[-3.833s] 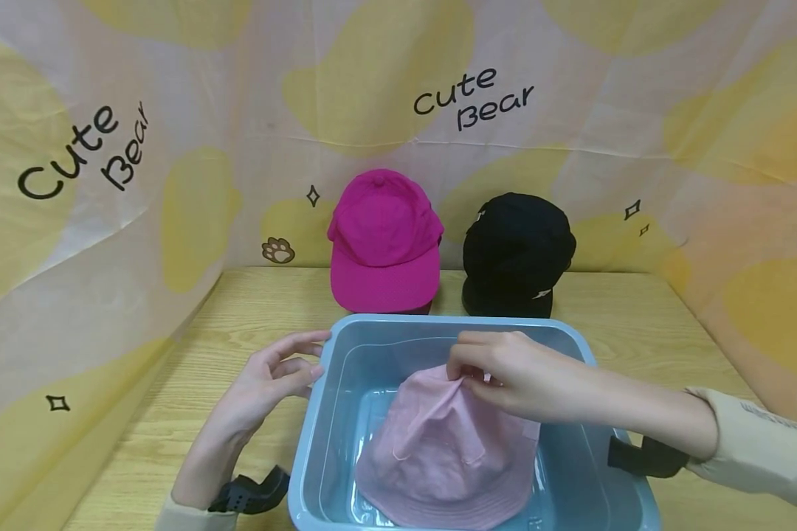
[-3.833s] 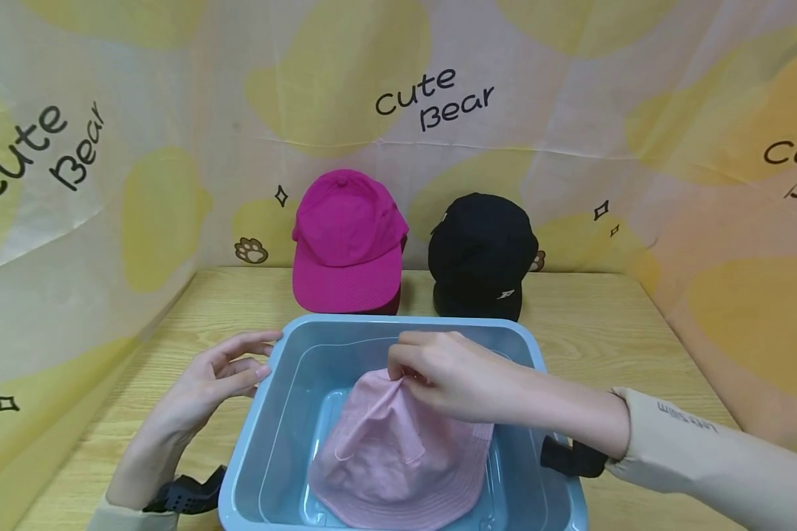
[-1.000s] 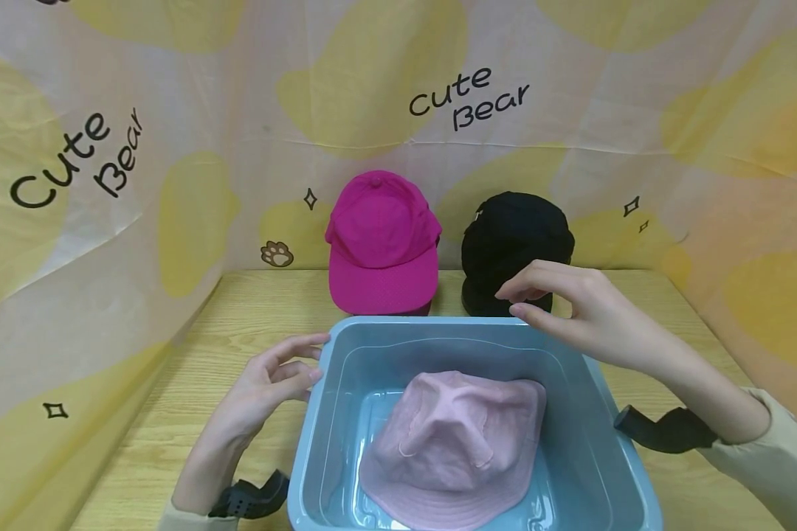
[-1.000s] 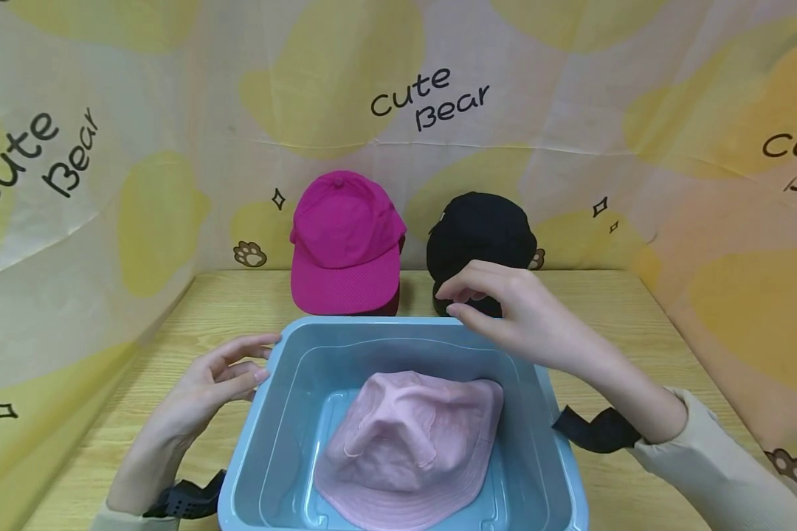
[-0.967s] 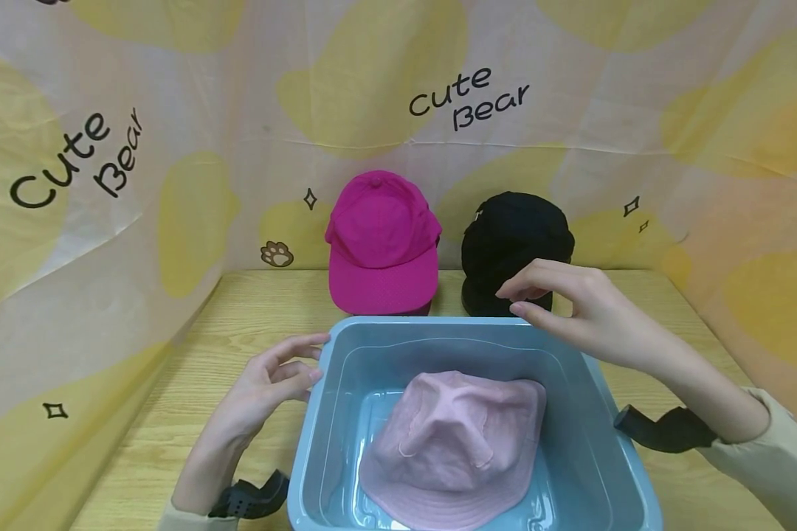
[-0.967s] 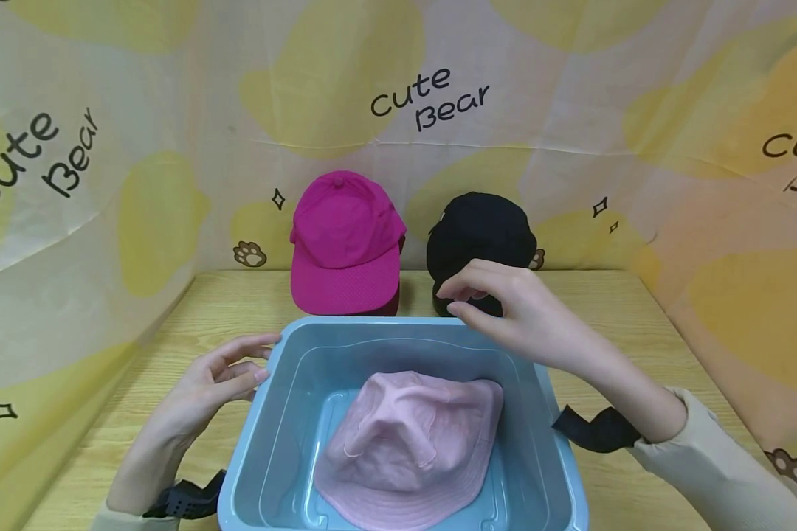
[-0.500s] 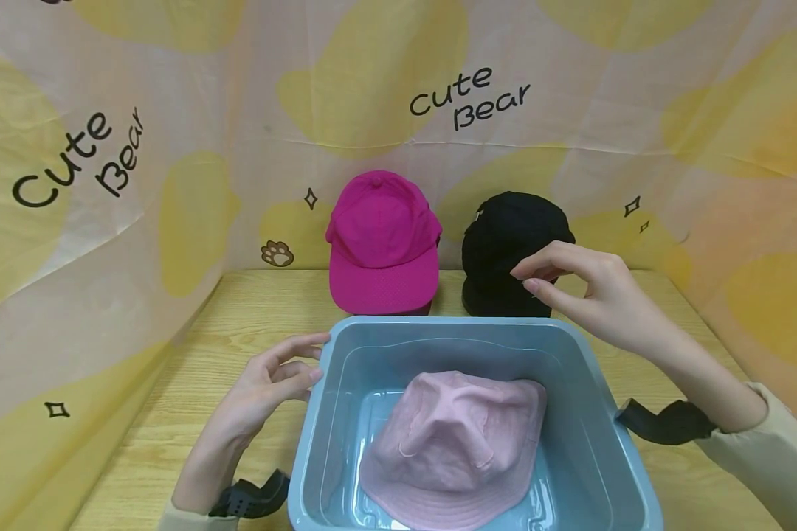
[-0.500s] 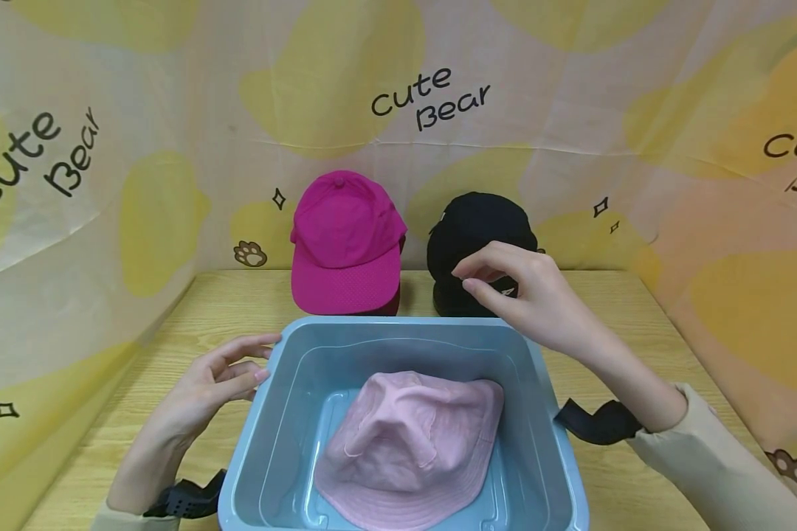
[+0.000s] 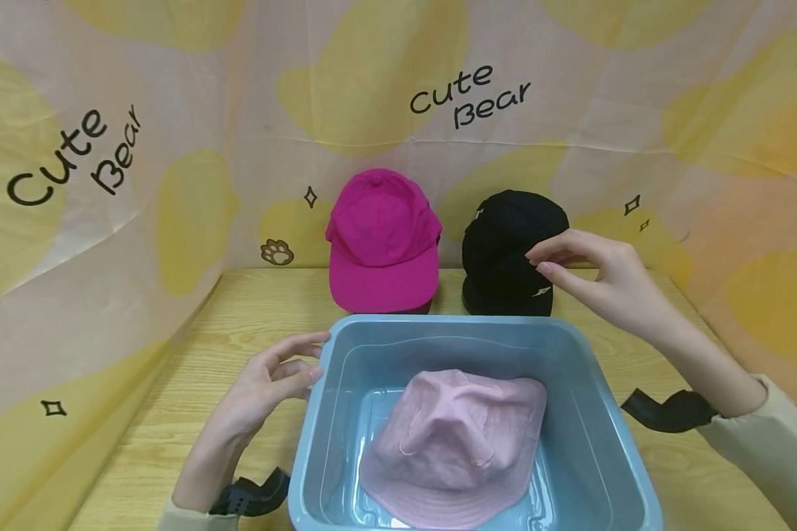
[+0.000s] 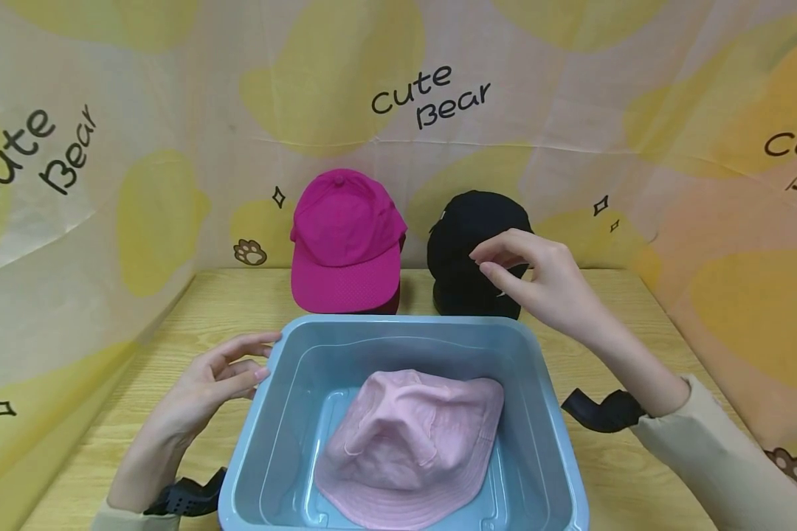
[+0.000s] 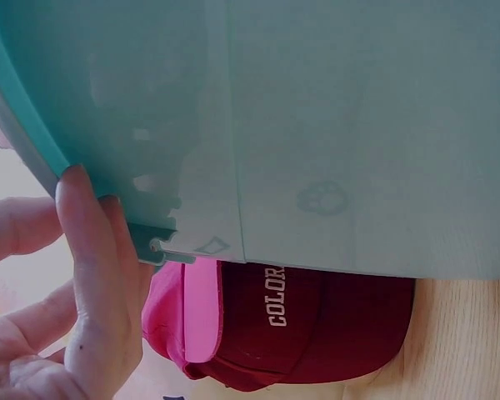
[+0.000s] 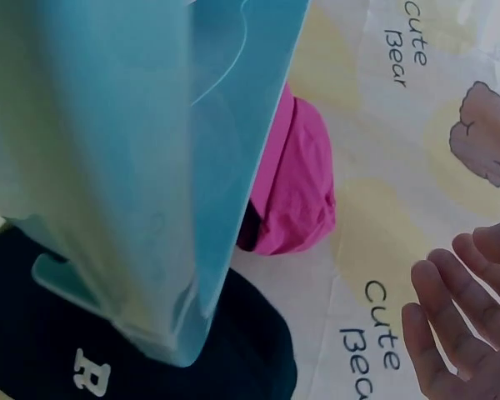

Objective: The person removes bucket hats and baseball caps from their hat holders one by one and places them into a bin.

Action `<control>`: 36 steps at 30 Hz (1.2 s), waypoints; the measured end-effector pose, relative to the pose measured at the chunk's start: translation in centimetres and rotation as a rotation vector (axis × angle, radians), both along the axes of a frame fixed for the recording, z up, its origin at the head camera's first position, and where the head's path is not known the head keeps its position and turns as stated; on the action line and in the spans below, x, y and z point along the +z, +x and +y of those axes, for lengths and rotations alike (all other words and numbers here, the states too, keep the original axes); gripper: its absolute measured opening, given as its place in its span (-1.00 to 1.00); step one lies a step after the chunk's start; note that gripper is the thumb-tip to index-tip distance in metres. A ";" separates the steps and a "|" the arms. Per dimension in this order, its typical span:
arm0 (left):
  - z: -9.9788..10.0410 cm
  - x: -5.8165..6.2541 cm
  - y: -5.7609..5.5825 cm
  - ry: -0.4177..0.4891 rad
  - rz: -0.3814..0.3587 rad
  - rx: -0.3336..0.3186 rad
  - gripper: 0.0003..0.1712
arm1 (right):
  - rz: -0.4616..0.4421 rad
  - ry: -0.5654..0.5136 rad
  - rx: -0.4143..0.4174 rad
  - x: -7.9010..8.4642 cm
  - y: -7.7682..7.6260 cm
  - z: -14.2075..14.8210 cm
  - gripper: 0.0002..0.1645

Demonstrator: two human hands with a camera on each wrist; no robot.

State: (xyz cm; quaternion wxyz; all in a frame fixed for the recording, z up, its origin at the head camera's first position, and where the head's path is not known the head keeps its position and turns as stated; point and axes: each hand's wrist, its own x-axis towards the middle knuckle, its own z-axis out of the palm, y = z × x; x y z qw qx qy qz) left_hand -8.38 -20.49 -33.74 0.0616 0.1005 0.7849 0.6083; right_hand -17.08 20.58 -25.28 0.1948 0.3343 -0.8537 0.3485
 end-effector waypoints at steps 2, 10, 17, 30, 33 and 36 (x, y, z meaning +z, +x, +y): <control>0.0 0.1 0.0 0.001 0.003 -0.001 -0.45 | -0.028 -0.010 -0.012 -0.1 -0.1 0.2 -0.73; 0.1 0.2 0.2 0.002 0.006 0.003 -0.46 | -0.059 -0.044 -0.027 -0.4 -0.8 0.8 -0.73; 0.1 0.2 0.3 -0.007 0.002 0.011 -0.46 | -0.044 -0.057 -0.030 -0.8 -1.4 1.2 -0.72; 0.1 0.2 0.4 -0.011 -0.012 0.018 -0.45 | 0.011 -0.071 -0.042 -1.3 -3.0 2.2 -0.69; 0.1 0.1 0.4 -0.011 -0.009 0.018 -0.45 | 0.010 -0.058 -0.058 -1.5 -3.3 2.4 -0.69; 0.1 0.1 0.4 -0.011 -0.009 0.018 -0.45 | 0.018 -0.044 -0.076 -1.6 -3.6 2.5 -0.68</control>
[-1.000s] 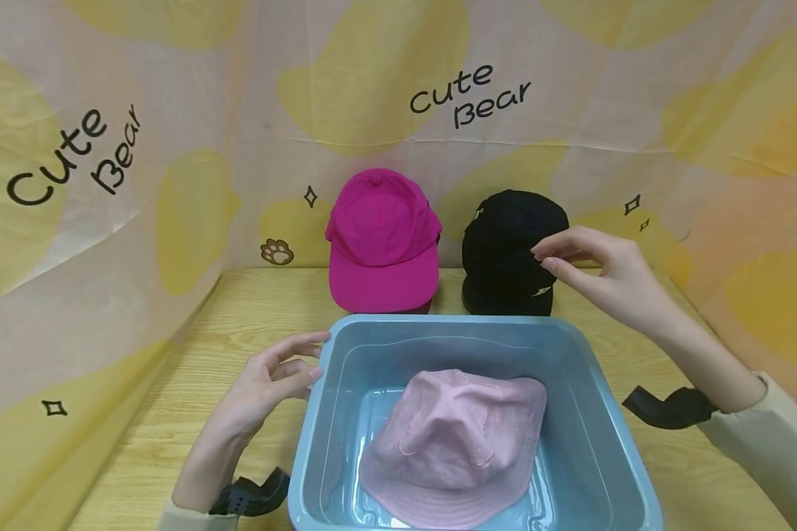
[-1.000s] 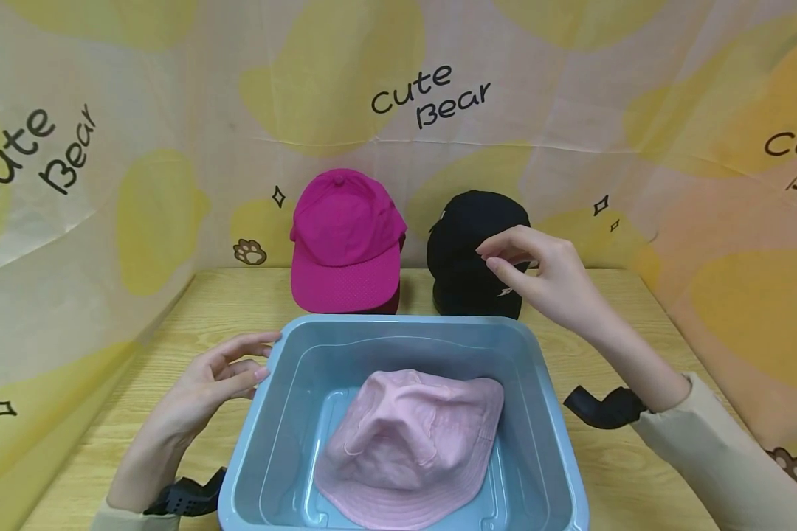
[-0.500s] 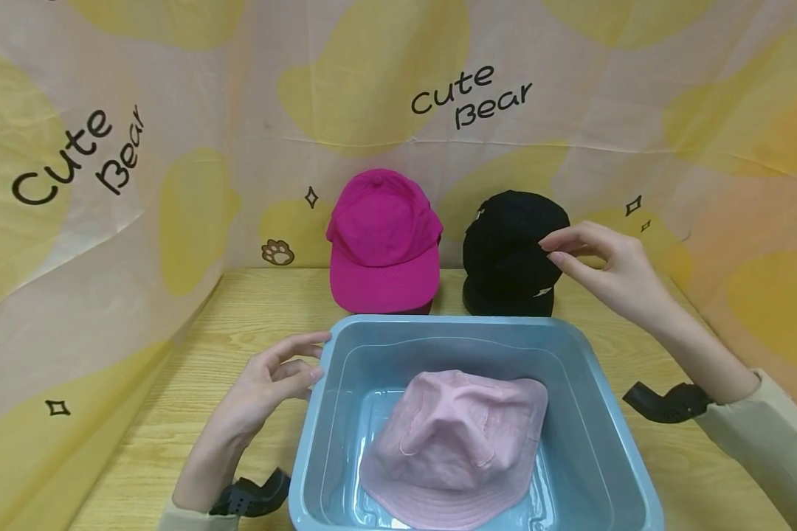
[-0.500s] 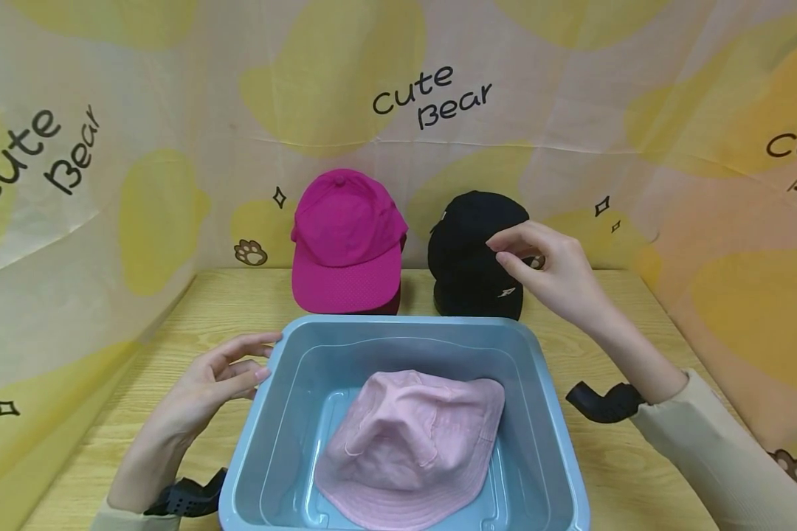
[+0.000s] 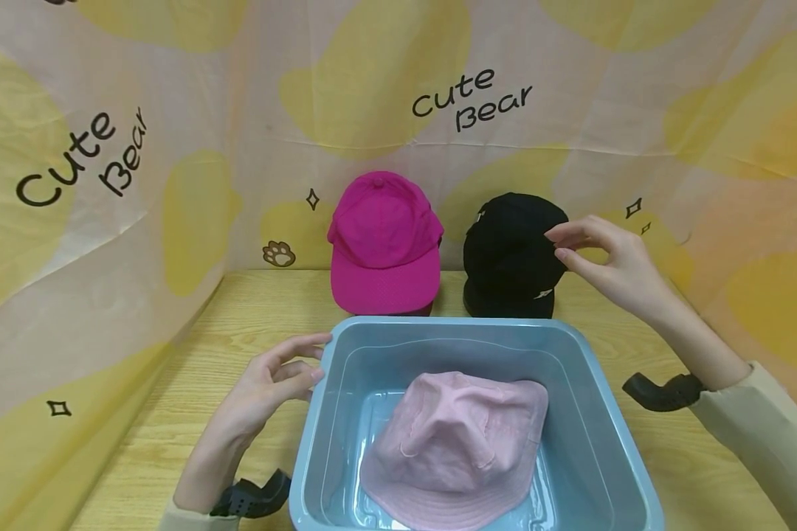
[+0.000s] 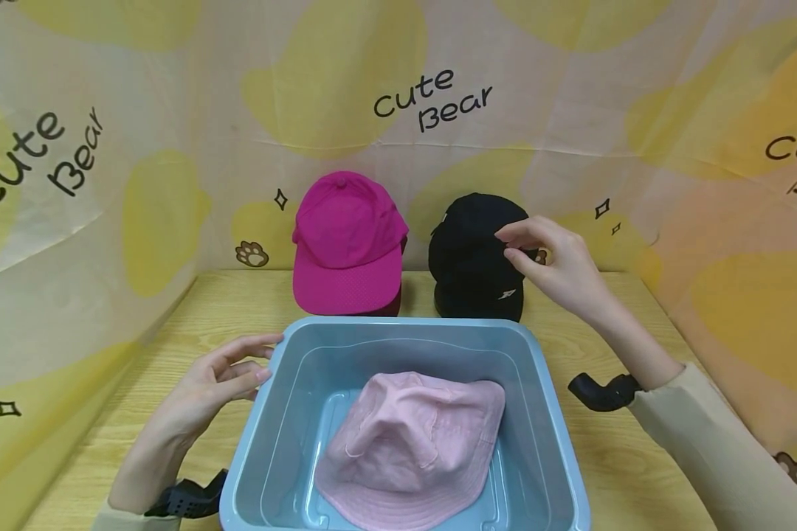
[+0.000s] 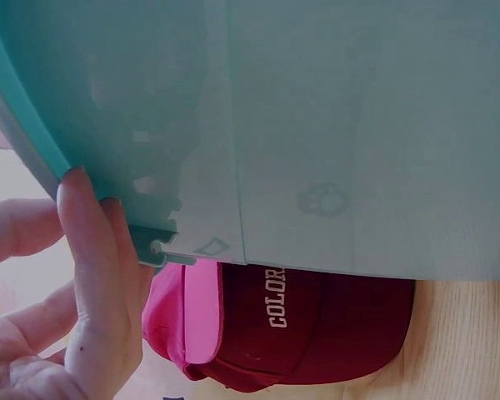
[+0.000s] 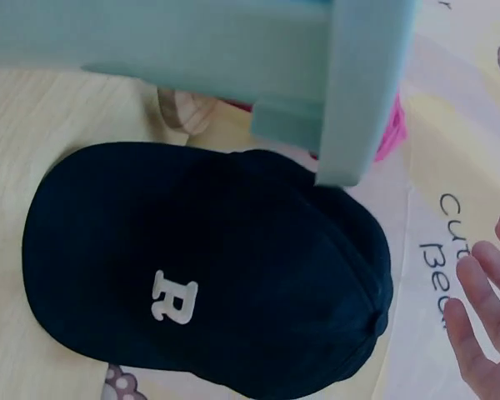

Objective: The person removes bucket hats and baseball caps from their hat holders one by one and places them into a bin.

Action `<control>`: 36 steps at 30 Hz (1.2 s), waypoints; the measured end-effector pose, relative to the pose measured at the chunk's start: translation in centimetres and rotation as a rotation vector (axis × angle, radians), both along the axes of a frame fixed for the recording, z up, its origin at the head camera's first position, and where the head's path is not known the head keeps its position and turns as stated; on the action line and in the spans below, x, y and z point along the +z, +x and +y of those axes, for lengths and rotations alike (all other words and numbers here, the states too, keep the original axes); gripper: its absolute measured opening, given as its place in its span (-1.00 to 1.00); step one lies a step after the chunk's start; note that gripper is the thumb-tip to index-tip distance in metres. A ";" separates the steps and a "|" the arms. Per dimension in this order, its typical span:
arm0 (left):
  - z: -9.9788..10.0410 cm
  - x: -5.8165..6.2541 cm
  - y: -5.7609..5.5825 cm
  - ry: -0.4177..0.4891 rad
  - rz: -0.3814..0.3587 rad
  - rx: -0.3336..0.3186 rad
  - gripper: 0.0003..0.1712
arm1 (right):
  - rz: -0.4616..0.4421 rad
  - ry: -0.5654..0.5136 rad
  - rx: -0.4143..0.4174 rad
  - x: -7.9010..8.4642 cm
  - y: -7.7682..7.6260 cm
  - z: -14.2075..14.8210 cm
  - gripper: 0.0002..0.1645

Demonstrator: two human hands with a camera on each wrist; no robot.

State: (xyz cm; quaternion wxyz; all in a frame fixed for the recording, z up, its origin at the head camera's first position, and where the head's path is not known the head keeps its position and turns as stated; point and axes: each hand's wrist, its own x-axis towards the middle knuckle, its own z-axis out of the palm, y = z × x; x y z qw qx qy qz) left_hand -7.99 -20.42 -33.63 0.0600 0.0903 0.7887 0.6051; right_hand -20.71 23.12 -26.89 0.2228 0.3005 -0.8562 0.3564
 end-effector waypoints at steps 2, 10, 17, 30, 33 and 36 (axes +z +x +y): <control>-0.1 -0.1 -0.1 0.001 0.000 -0.003 -0.46 | 0.015 0.006 -0.009 -0.1 -0.3 0.0 -0.68; -0.2 -0.1 -0.3 0.001 -0.001 -0.011 -0.46 | 0.048 0.009 -0.019 -0.4 -1.3 0.2 -0.62; -0.2 -0.1 -0.3 0.004 -0.008 -0.007 -0.46 | 0.077 0.033 -0.039 -0.5 -2.3 0.2 -0.59; -0.3 0.1 -0.1 0.034 0.011 -0.035 -0.46 | 0.035 0.081 -0.102 -1.0 -3.6 0.1 -0.54; -0.4 0.1 -0.1 0.034 0.013 -0.037 -0.46 | 0.013 0.095 -0.113 -1.2 -3.8 0.2 -0.54; -0.4 0.1 -0.1 0.036 0.012 -0.040 -0.46 | -0.009 0.094 -0.119 -1.4 -4.1 0.2 -0.54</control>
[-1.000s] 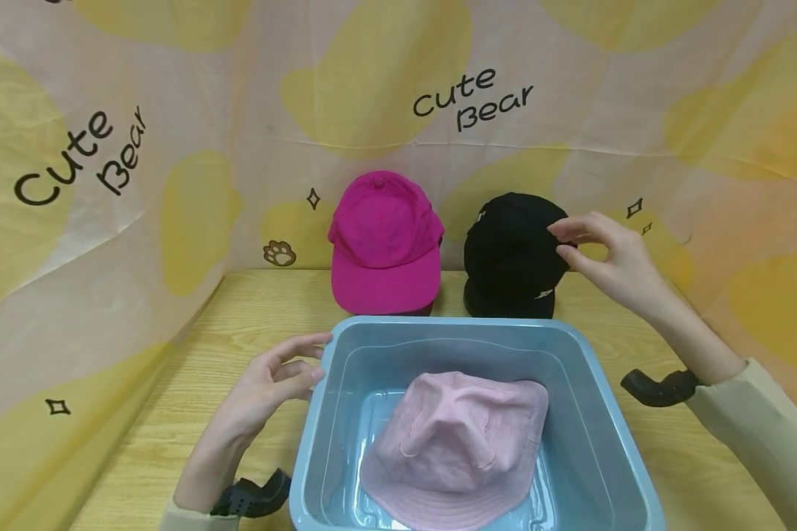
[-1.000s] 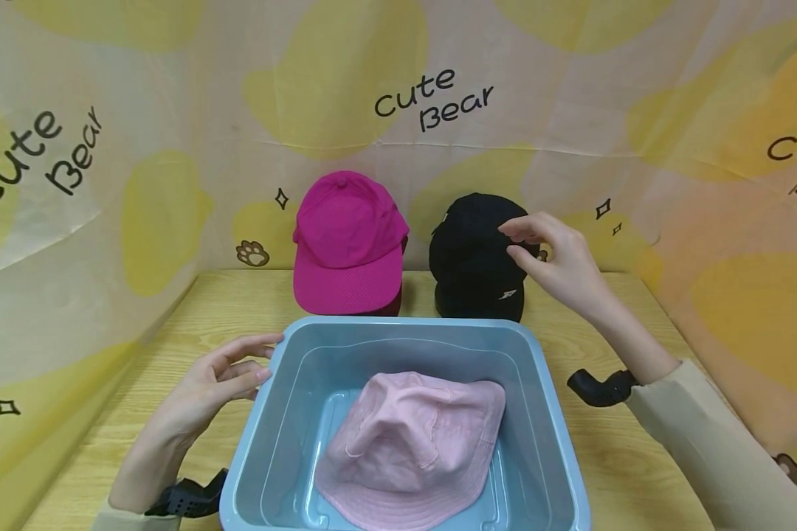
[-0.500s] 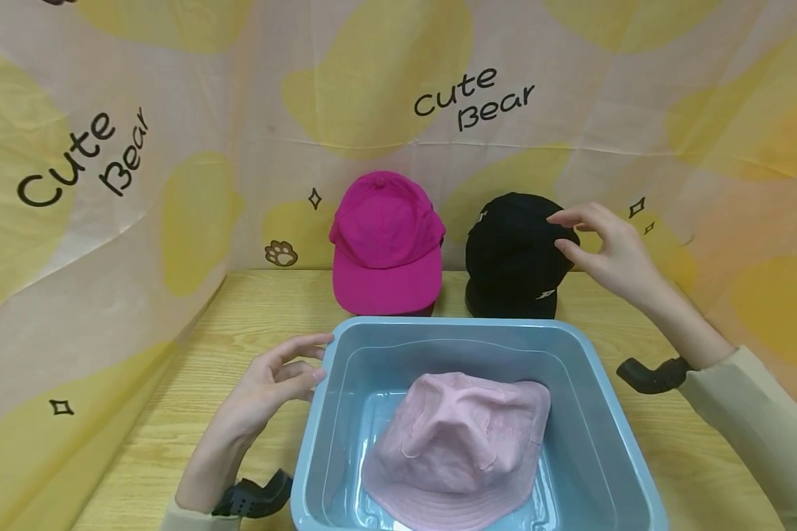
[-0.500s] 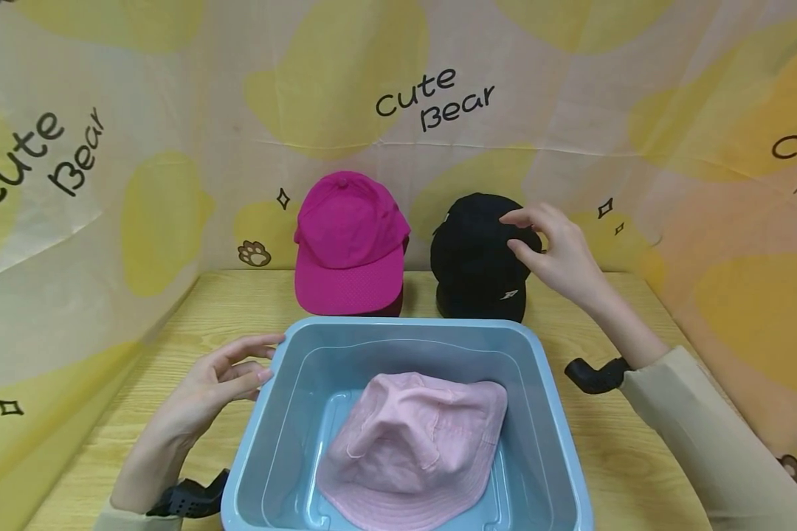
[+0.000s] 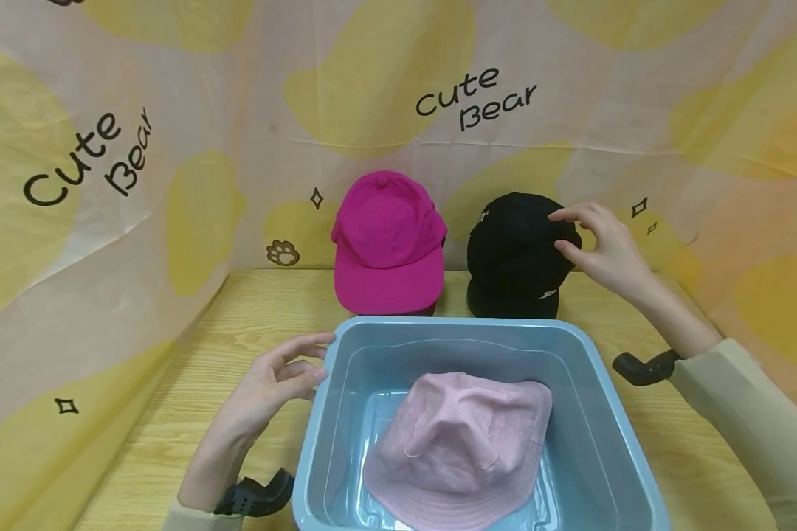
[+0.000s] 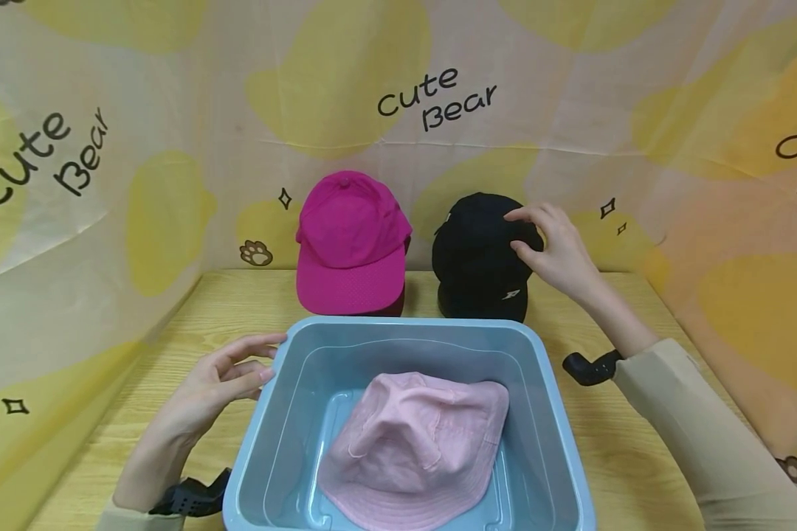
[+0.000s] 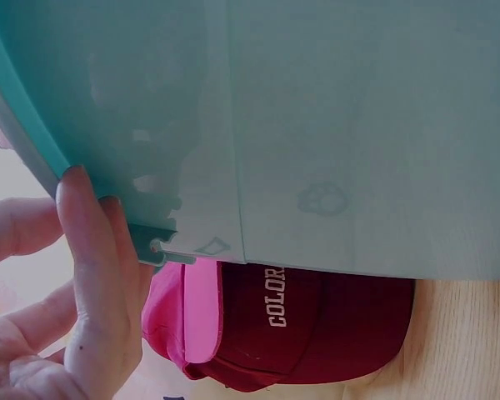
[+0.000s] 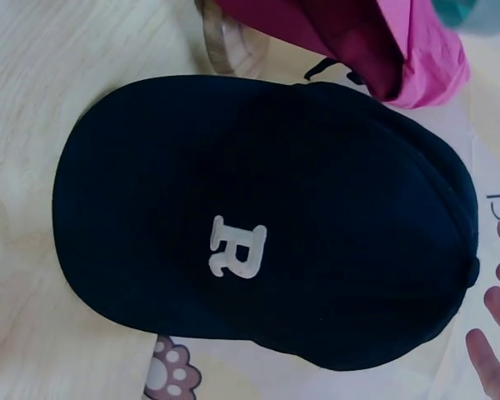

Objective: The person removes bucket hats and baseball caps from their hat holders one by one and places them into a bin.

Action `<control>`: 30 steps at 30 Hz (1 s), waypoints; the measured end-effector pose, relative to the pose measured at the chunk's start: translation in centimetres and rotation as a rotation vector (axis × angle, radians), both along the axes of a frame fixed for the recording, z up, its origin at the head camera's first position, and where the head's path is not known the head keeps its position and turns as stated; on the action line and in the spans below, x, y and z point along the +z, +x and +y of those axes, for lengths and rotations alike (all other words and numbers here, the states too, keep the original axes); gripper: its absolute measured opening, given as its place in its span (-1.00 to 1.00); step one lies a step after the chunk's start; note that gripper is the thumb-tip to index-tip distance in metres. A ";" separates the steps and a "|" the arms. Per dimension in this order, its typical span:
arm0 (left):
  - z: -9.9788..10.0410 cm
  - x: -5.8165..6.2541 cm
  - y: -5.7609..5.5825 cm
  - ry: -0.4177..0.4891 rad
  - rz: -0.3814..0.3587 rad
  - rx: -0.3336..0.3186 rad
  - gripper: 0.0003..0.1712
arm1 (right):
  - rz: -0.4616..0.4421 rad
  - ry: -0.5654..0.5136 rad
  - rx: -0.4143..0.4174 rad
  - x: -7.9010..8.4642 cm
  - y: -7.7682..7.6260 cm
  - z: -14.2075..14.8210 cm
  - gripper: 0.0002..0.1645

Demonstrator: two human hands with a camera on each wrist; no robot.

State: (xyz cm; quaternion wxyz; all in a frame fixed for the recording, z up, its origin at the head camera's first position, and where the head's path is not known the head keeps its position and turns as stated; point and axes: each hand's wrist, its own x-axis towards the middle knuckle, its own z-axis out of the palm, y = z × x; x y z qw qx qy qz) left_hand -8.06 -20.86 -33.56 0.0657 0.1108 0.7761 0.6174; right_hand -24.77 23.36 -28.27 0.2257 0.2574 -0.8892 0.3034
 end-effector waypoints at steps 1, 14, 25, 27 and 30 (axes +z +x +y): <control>0.0 0.0 0.0 0.000 -0.001 -0.001 -0.46 | -0.004 -0.002 -0.002 -0.1 -0.1 0.0 -0.54; -0.1 -0.1 0.0 -0.006 0.006 0.001 -0.46 | -0.039 -0.022 -0.022 -0.7 -0.9 0.1 -0.54; -0.2 -0.3 0.0 -0.018 -0.022 0.018 -0.45 | -0.026 -0.046 -0.012 -1.4 -1.4 0.2 -0.55; -0.2 -0.3 0.0 -0.017 -0.021 0.018 -0.44 | -0.025 -0.053 -0.011 -1.5 -1.4 0.2 -0.56; -0.1 -0.3 0.0 -0.017 -0.019 0.017 -0.45 | -0.023 -0.055 -0.015 -1.6 -1.5 0.2 -0.57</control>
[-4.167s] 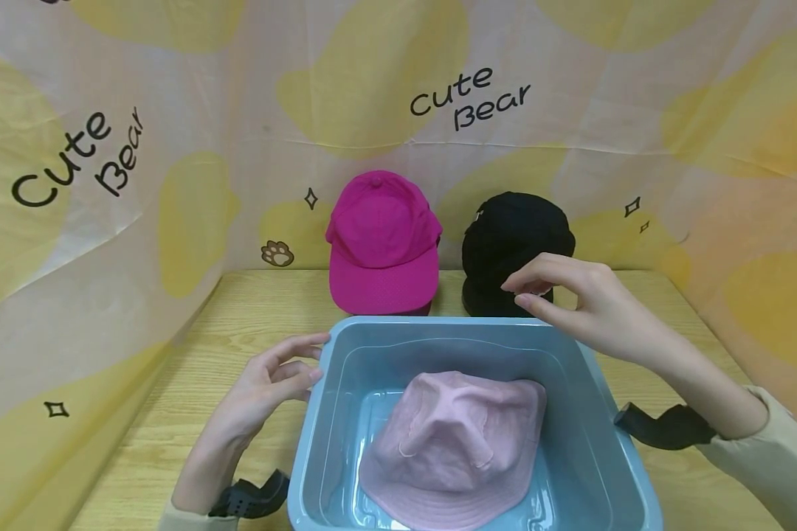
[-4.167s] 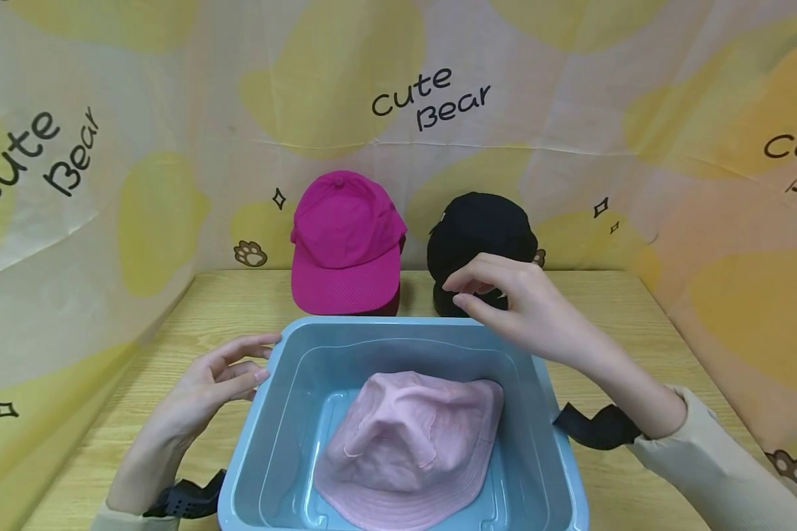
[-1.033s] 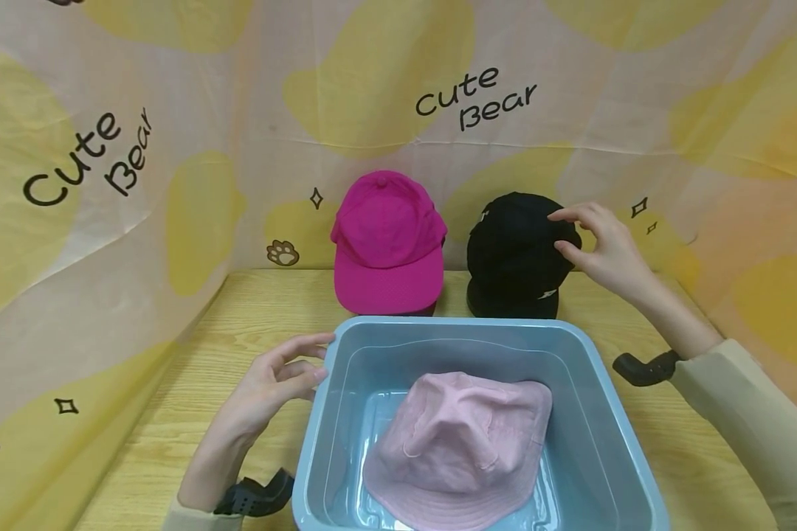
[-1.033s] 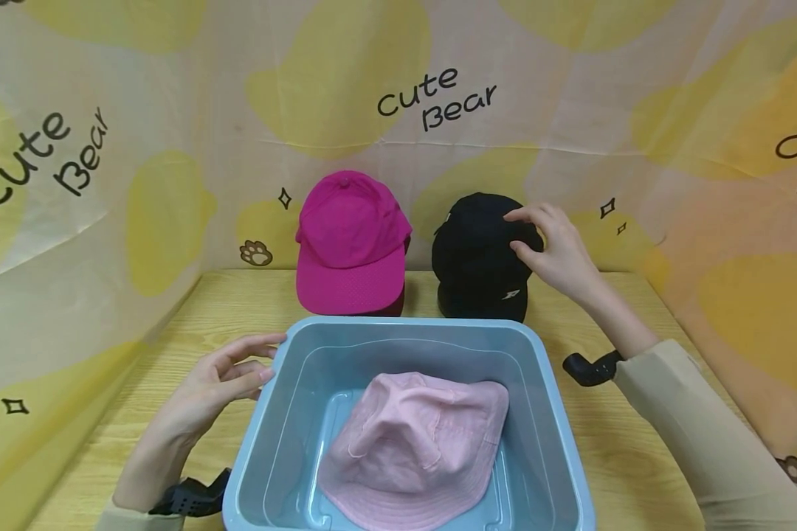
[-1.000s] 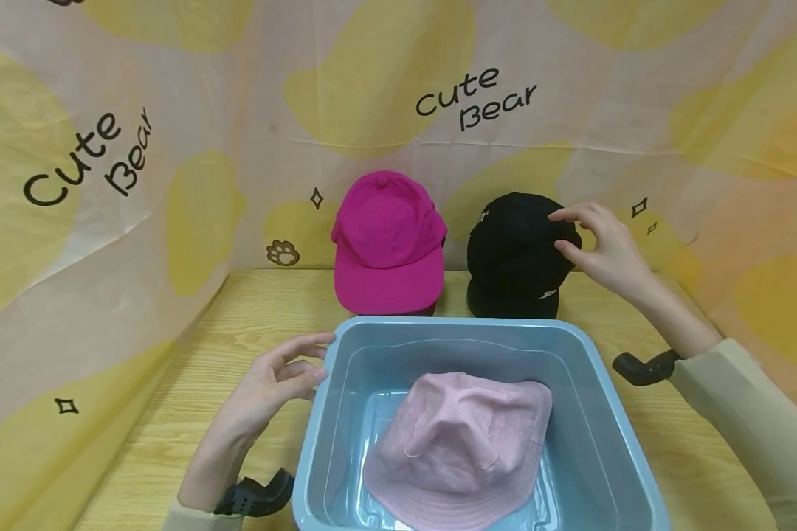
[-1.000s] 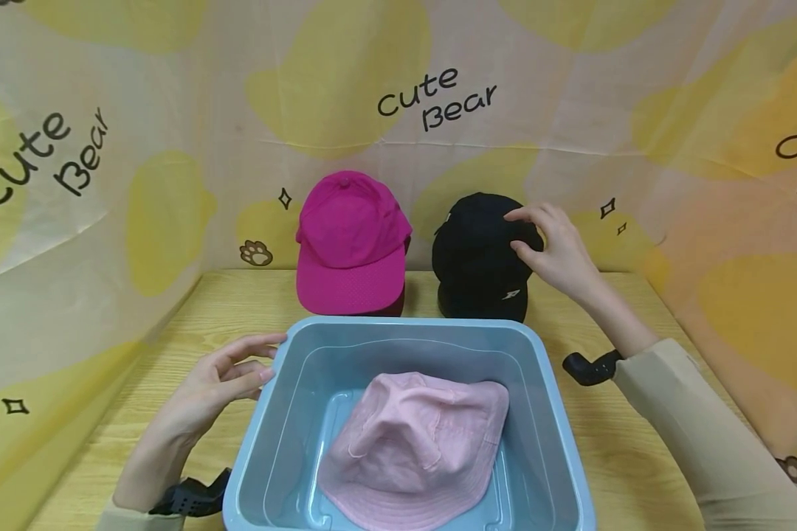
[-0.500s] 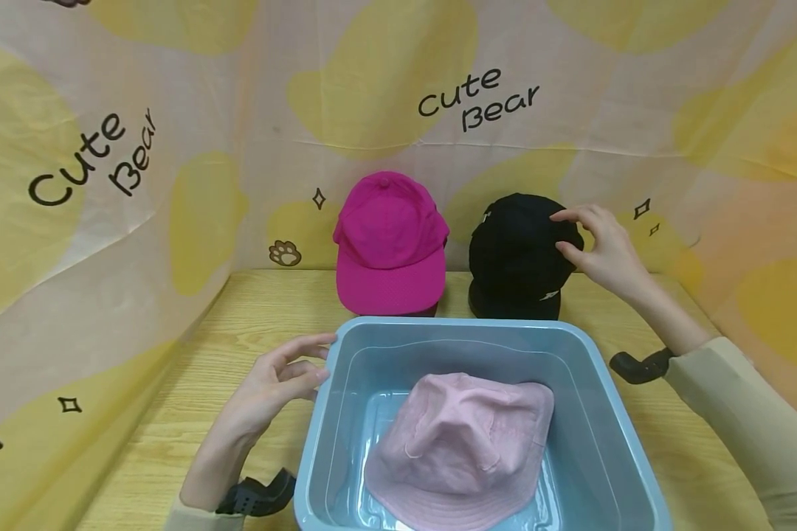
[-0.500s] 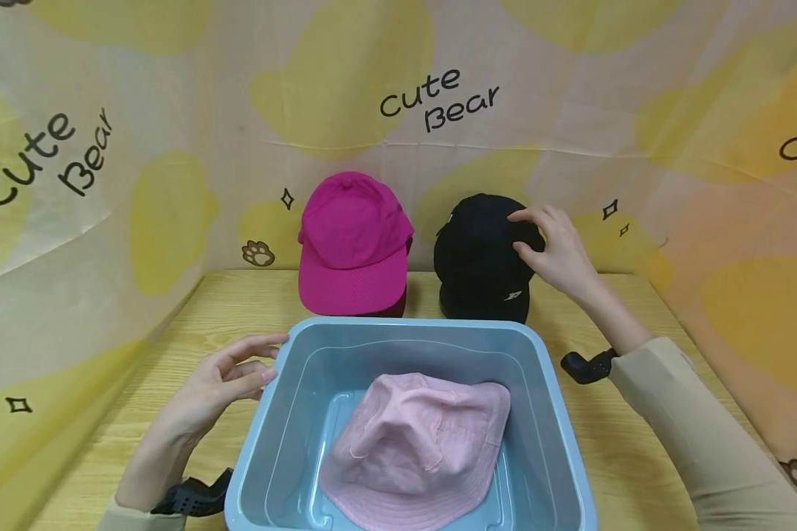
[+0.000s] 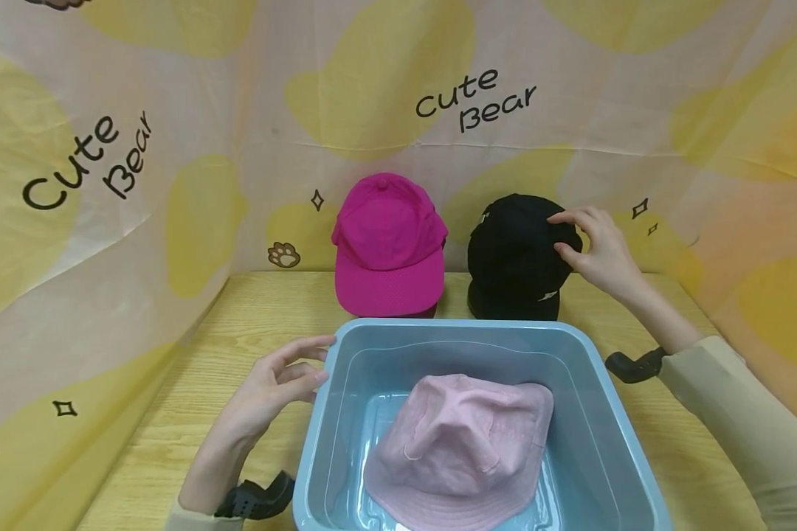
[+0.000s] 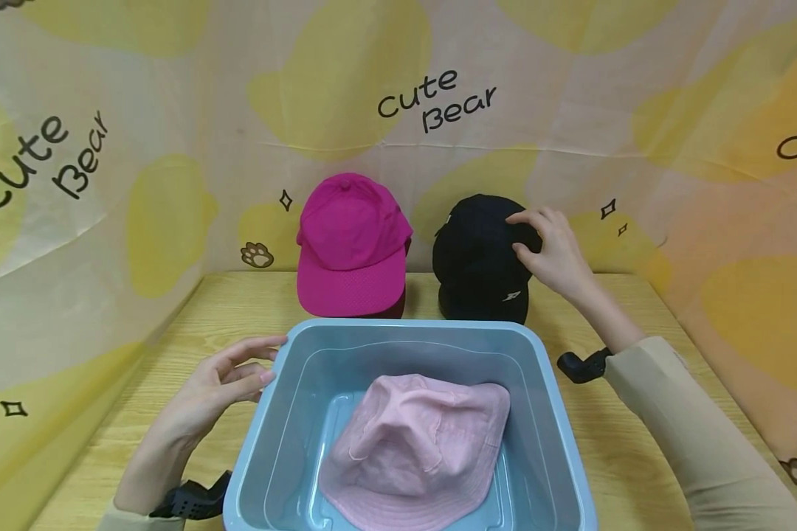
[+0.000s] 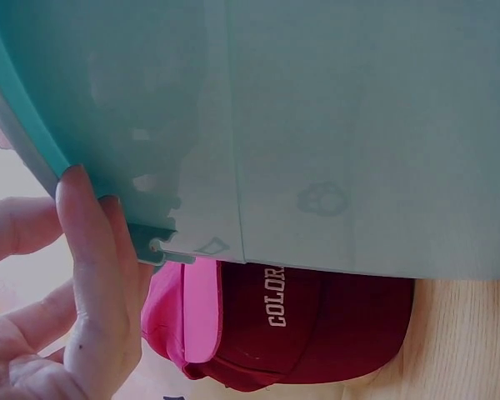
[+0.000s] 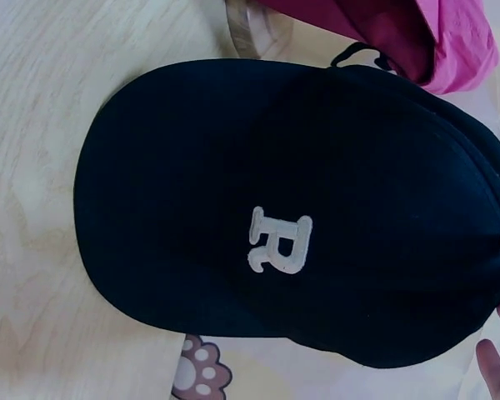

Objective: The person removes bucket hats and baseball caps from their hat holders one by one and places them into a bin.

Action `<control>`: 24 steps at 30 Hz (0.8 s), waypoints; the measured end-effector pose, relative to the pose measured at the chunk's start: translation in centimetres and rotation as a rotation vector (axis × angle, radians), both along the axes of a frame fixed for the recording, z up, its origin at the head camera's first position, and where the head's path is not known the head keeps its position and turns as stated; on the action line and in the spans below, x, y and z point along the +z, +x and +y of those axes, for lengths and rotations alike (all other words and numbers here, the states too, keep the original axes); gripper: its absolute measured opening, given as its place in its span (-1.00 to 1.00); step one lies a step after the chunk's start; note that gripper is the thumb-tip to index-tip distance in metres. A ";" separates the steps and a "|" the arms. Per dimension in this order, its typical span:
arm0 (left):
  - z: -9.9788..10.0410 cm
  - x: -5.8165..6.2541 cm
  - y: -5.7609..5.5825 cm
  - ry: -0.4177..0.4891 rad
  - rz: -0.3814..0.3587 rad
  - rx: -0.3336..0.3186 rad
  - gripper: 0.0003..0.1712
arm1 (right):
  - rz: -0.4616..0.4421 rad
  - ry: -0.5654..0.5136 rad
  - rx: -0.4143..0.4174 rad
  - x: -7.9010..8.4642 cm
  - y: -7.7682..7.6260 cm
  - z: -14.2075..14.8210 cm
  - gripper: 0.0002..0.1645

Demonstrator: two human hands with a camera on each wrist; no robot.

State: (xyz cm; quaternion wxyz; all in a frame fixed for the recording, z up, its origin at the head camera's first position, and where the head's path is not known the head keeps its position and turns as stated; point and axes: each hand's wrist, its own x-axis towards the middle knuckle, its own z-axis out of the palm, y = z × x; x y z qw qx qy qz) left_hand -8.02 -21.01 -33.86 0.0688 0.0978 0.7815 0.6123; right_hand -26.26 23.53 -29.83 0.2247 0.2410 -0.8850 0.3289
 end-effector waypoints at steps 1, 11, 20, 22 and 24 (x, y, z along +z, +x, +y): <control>-0.1 0.0 0.0 0.001 0.001 -0.001 -0.45 | 0.000 0.000 -0.003 0.0 0.1 -0.1 -0.57; -0.5 0.2 0.3 -0.001 0.010 -0.011 -0.45 | 0.012 0.022 -0.029 0.1 0.5 -0.4 -0.59; -0.3 0.2 0.2 -0.004 0.000 -0.001 -0.45 | 0.041 0.051 -0.033 0.1 0.3 -0.4 -0.61; -0.3 0.2 0.2 -0.002 0.001 0.000 -0.45 | 0.051 0.054 -0.034 0.1 0.3 -0.4 -0.62; -0.2 0.2 0.2 -0.002 0.007 -0.001 -0.46 | 0.063 0.057 -0.036 0.1 0.2 -0.4 -0.64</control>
